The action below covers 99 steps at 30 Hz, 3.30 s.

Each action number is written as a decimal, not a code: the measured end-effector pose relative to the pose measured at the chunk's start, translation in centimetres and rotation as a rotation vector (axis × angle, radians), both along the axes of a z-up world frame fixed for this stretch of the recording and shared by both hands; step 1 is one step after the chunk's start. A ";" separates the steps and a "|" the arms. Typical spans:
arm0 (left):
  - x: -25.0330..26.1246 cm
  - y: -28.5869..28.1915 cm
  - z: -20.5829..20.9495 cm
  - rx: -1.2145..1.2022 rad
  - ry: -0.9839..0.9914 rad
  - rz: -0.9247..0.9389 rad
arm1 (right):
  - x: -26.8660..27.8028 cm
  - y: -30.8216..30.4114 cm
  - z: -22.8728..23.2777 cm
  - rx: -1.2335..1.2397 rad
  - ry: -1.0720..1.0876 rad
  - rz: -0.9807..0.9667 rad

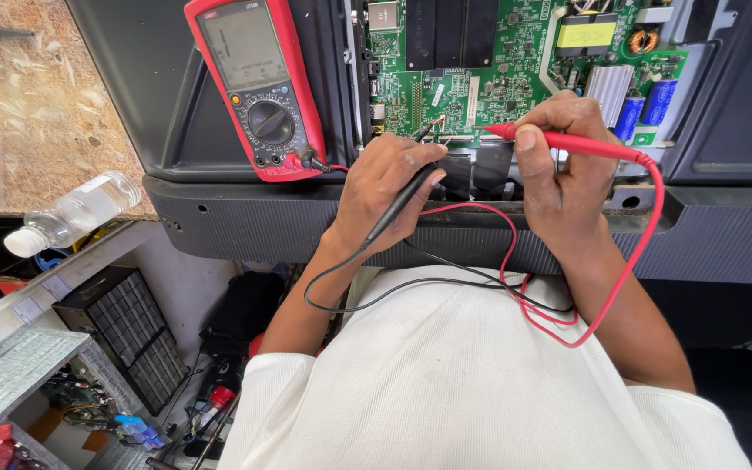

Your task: The person uses a multimeter to test various points on an exposed circuit board inside an electronic device. They move the probes between different components and connectors, observing the multimeter display throughout the process.

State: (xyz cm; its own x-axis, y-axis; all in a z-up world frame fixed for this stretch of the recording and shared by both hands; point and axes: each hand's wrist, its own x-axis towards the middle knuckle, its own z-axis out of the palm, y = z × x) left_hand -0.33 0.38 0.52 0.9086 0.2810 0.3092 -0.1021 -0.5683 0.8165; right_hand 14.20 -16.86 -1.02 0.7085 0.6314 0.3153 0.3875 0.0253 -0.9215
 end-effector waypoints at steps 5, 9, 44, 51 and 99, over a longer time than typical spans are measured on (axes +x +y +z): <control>0.0 -0.1 0.5 -0.044 -0.026 0.047 | 0.0 0.2 0.6 -0.003 0.013 -0.001; -0.3 -0.1 0.3 -0.096 -0.011 0.075 | 0.1 0.3 0.8 -0.002 0.029 -0.003; -0.1 -0.1 0.6 -0.154 0.025 0.114 | -0.1 -0.1 0.5 -0.021 0.015 -0.019; -0.4 -0.1 0.2 -0.146 0.023 0.113 | 0.0 -0.1 0.7 -0.019 0.015 -0.013; -1.1 0.0 0.7 -0.080 0.047 0.094 | -0.5 -0.1 3.4 -0.115 0.012 -0.066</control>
State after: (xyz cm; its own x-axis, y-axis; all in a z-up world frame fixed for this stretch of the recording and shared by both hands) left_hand -1.39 0.33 1.25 0.8898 0.3879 0.2403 -0.0120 -0.5065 0.8622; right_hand 13.70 -16.93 2.41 0.7531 0.6146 0.2349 0.3741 -0.1064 -0.9213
